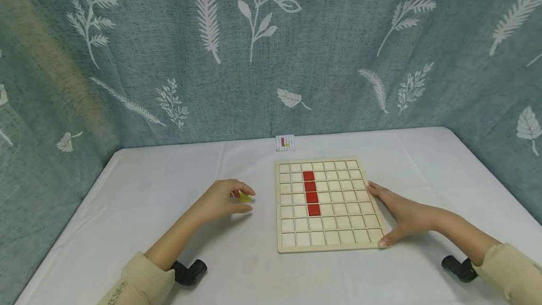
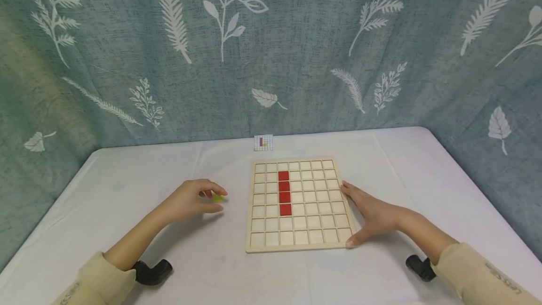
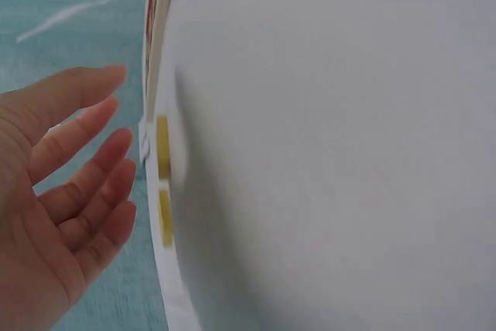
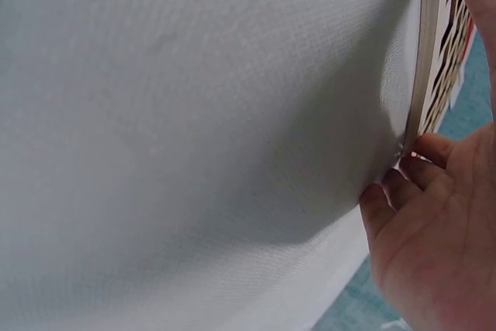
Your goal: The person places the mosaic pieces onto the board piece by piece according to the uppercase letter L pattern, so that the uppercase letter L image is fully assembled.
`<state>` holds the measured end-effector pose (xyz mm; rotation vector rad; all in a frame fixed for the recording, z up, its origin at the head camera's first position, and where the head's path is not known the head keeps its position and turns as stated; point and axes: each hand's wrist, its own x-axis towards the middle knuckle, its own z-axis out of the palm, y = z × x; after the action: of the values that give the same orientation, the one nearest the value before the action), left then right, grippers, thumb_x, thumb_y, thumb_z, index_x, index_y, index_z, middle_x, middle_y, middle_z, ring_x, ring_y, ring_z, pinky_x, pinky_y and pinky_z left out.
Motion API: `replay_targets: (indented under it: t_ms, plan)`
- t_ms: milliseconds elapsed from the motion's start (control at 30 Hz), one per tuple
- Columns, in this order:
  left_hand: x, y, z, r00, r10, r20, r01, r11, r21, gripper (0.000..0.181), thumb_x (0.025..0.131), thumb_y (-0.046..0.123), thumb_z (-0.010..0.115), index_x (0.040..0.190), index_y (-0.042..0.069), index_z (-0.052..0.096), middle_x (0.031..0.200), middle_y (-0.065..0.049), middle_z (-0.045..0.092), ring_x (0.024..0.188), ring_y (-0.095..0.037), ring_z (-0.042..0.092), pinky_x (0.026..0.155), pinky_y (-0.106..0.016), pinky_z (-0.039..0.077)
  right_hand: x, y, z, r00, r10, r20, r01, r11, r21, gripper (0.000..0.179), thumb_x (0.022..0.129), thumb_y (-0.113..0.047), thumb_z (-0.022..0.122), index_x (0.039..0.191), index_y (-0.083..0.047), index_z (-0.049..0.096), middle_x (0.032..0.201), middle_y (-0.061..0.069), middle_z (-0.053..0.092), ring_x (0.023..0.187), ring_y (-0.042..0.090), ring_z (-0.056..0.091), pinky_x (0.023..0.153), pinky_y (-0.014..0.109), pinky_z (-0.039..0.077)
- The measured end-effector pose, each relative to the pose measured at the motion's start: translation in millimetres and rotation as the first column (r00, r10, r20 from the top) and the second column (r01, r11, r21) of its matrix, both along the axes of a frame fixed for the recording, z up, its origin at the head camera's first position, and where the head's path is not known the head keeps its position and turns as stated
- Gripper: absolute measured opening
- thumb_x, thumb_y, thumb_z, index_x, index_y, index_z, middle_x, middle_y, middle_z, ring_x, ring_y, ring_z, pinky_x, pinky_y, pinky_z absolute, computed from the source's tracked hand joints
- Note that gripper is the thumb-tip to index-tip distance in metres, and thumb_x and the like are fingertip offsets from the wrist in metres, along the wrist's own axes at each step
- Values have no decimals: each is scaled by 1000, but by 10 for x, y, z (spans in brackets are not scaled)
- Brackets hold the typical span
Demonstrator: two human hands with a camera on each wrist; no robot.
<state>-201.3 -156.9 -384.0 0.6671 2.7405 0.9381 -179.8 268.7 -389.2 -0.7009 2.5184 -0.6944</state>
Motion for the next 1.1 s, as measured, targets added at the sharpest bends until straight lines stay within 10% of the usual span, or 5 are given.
replay_targets:
  t_ms: [1100]
  plan:
    - [-165,-112,-140,994,102,32,-103,994,33,31,72,14,78,101,8,69,99,-5,66,77,-14,55,67,-27,46,-9,13,-25,1000,12,-13,-12,1000,-8,128,57,-57,78,144,6,8,150,28,2,135,49,6,104,61,16]
